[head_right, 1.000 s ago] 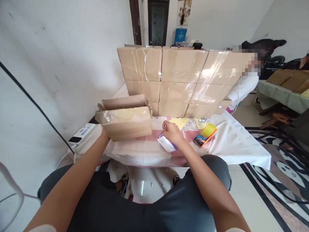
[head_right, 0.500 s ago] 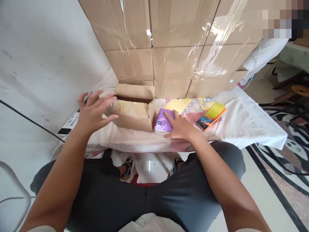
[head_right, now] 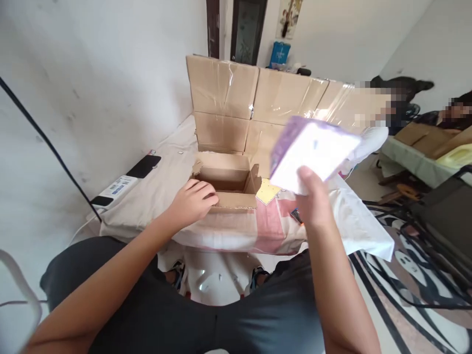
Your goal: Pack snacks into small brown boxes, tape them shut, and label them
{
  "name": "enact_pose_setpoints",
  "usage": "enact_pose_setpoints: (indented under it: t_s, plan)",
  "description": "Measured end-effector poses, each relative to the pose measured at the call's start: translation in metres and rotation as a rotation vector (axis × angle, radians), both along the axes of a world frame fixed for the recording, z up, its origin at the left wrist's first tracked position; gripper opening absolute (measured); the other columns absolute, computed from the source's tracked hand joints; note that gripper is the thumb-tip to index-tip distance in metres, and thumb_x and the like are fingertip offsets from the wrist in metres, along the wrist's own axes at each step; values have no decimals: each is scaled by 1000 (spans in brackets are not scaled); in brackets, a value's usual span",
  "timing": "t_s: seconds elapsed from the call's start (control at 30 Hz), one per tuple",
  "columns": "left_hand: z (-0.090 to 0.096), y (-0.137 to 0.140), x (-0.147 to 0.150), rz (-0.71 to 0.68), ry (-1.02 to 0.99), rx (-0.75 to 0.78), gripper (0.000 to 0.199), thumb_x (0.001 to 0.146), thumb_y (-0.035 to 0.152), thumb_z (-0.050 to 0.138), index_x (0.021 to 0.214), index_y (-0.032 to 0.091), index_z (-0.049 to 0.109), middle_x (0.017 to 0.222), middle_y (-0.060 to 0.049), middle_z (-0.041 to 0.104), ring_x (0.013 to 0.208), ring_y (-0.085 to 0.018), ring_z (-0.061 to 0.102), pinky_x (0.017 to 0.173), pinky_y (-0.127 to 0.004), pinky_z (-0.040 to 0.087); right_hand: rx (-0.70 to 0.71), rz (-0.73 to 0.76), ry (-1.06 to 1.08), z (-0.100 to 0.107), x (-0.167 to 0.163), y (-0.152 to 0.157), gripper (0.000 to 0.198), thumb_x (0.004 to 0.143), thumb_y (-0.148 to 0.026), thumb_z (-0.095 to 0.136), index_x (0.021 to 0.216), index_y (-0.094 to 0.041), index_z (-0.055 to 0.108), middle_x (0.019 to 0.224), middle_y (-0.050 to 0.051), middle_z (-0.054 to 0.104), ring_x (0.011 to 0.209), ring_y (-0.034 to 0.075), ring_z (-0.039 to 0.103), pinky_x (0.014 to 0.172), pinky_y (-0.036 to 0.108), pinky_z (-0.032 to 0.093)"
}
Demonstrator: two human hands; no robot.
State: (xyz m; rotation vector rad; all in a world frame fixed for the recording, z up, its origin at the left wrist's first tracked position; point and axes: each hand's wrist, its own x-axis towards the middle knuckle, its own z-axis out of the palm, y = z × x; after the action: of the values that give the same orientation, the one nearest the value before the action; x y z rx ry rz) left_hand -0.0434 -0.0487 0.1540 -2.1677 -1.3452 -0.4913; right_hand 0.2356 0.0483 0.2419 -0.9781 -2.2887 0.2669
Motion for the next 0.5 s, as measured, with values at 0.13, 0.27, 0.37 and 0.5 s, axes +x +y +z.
enact_pose_setpoints:
  t_s: [0.13,0.27,0.37,0.5]
  plan:
    - [15,-6,12,-97,-80,-223,29,93,49,59,92,23,72,97,-9,72,96,-28,64,89,-47,41,-422,75,85,7,-70,-10,76,97,-69,30,159,-26,37,142,14,60,122,37,64,98,54,55]
    - [23,-7,1,20,-227,-334,43,103,45,38,91,26,75,93,-6,77,93,-26,69,104,-54,33,-392,-212,-473,-3,-111,5,91,82,-75,58,156,-24,42,144,23,57,122,47,61,100,61,47]
    - [19,3,-18,142,-310,-412,43,103,35,33,100,28,76,106,-6,78,105,-29,68,107,-60,29,-315,-327,-670,-3,-134,16,89,86,-78,46,147,-13,55,131,29,64,121,50,61,100,63,44]
    - [13,17,-36,224,-338,-477,42,102,36,34,111,27,74,137,-10,67,124,-32,60,103,-57,36,-277,-436,-765,0,-166,35,86,86,-84,38,105,-10,78,102,27,73,109,47,67,99,62,45]
